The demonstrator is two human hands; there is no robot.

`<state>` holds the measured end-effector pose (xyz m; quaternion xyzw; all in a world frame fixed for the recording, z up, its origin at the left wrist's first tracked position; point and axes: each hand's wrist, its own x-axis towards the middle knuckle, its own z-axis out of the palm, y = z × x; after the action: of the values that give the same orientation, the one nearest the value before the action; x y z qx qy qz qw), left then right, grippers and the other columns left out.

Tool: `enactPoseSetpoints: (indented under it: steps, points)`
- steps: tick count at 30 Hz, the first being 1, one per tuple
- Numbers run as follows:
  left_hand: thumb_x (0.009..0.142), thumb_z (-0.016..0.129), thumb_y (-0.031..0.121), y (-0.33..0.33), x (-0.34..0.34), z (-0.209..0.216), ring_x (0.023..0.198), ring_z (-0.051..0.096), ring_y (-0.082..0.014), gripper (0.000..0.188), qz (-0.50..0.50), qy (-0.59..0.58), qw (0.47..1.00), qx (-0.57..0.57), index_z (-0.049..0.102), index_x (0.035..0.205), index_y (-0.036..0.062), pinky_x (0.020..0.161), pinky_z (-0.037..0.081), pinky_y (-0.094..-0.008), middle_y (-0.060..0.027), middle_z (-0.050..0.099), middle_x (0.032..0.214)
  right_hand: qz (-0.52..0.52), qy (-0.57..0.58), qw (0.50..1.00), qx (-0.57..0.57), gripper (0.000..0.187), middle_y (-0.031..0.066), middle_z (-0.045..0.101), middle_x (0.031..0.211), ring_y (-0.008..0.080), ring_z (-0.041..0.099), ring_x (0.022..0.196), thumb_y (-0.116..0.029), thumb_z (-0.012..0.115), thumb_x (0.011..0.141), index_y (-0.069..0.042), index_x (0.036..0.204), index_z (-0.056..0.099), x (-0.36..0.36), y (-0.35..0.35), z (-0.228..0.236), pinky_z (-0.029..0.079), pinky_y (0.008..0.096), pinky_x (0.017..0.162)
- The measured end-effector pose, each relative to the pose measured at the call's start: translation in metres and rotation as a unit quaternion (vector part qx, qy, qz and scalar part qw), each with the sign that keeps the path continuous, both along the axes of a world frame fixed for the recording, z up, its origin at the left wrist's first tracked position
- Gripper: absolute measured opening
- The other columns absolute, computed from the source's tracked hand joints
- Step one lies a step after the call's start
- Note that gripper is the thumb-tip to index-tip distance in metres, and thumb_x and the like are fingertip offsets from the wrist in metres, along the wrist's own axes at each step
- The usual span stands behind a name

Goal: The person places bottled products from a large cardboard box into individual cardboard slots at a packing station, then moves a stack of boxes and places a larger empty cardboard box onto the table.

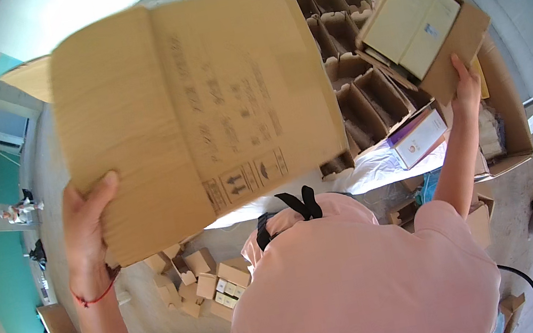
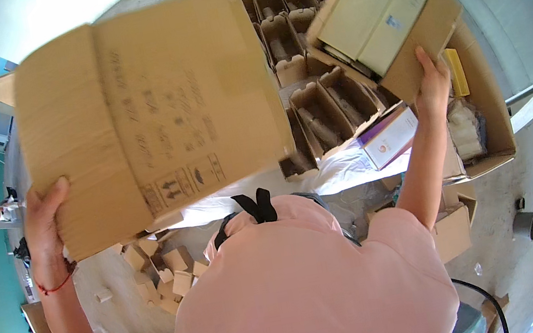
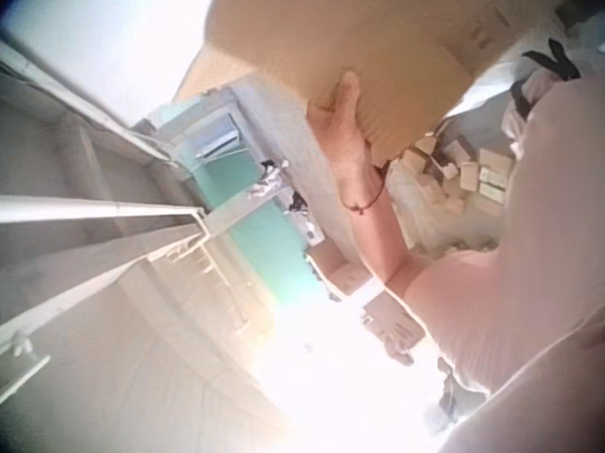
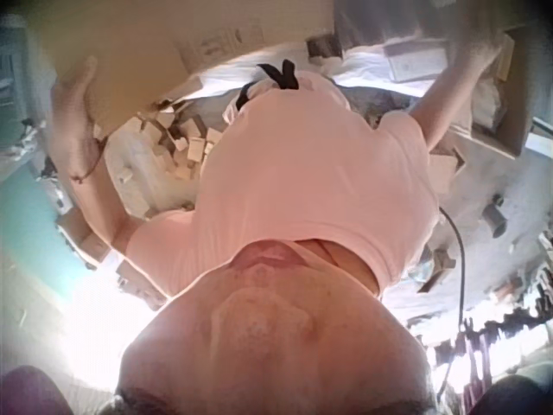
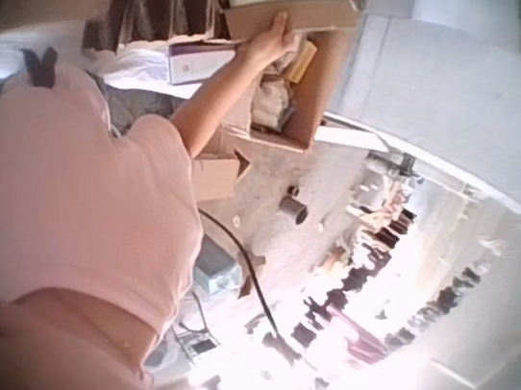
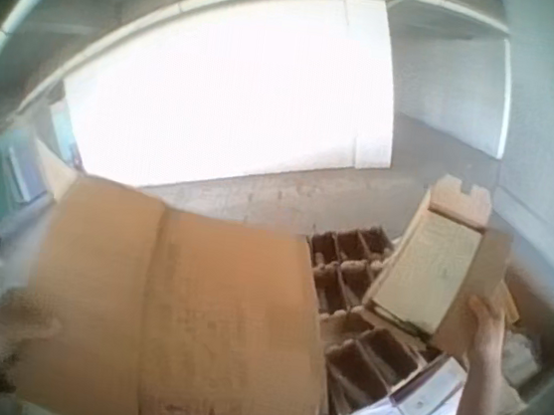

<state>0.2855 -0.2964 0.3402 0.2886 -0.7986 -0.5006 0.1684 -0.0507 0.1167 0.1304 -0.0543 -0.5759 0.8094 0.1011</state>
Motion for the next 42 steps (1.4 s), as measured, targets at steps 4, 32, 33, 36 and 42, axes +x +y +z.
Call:
enactPoseSetpoints:
  steps: [4,32,33,36,42]
  points:
    - [0.081,0.063,0.015,0.004,-0.024,-0.011,0.087,0.058,-0.0116,0.033,-0.088,-0.119,0.989,0.011,0.056,0.107,-0.0038,0.076,0.047,-0.026,-0.0066,0.062,0.098,-0.034,-0.024,0.998,-0.042,0.033,0.013,0.059,0.108,0.021,0.06,0.093,-0.009,0.058,0.086,0.007,0.114,0.052,0.02,0.026,-0.029,0.05,0.0295,0.077]
    - [0.075,0.064,0.045,0.065,-0.026,0.009,0.078,0.059,-0.0366,0.084,-0.278,-0.393,0.797,-0.366,0.032,0.132,-0.0072,0.068,0.046,-0.0403,-0.0231,0.06,0.081,0.13,-0.074,0.986,-0.069,0.042,0.012,0.056,0.113,0.0228,0.056,0.099,-0.013,0.059,0.085,0.004,0.121,0.048,0.006,-0.058,-0.06,0.047,0.0323,0.083]
    - [0.071,0.068,0.046,0.053,-0.016,0.015,0.085,0.06,-0.0347,0.084,-0.293,-0.351,0.797,-0.394,0.037,0.13,-0.0058,0.073,0.047,-0.0383,-0.0228,0.061,0.09,0.106,-0.077,0.99,-0.047,0.042,0.0117,0.056,0.113,0.0226,0.056,0.099,-0.013,0.059,0.085,0.004,0.121,0.048,0.006,-0.054,-0.058,0.047,0.0323,0.083]
    - [0.063,0.075,0.039,0.031,0.015,0.04,0.096,0.059,-0.033,0.075,-0.27,-0.29,0.857,-0.329,0.051,0.119,-0.0054,0.084,0.044,-0.0349,-0.0223,0.06,0.104,0.089,-0.069,0.992,-0.051,0.041,0.0114,0.056,0.114,0.0218,0.055,0.101,-0.011,0.06,0.084,0.005,0.12,0.049,0.009,-0.053,-0.058,0.046,0.0323,0.084]
    - [0.062,0.078,0.041,-0.004,0.002,0.028,0.104,0.057,-0.0287,0.083,-0.314,-0.435,0.833,-0.137,0.047,0.124,-0.0054,0.09,0.042,-0.0318,-0.0204,0.058,0.113,0.133,-0.067,0.986,-0.079,0.04,0.0138,0.057,0.11,0.0234,0.059,0.096,-0.013,0.059,0.085,0.006,0.119,0.048,0.006,-0.049,-0.068,0.05,0.0332,0.079]
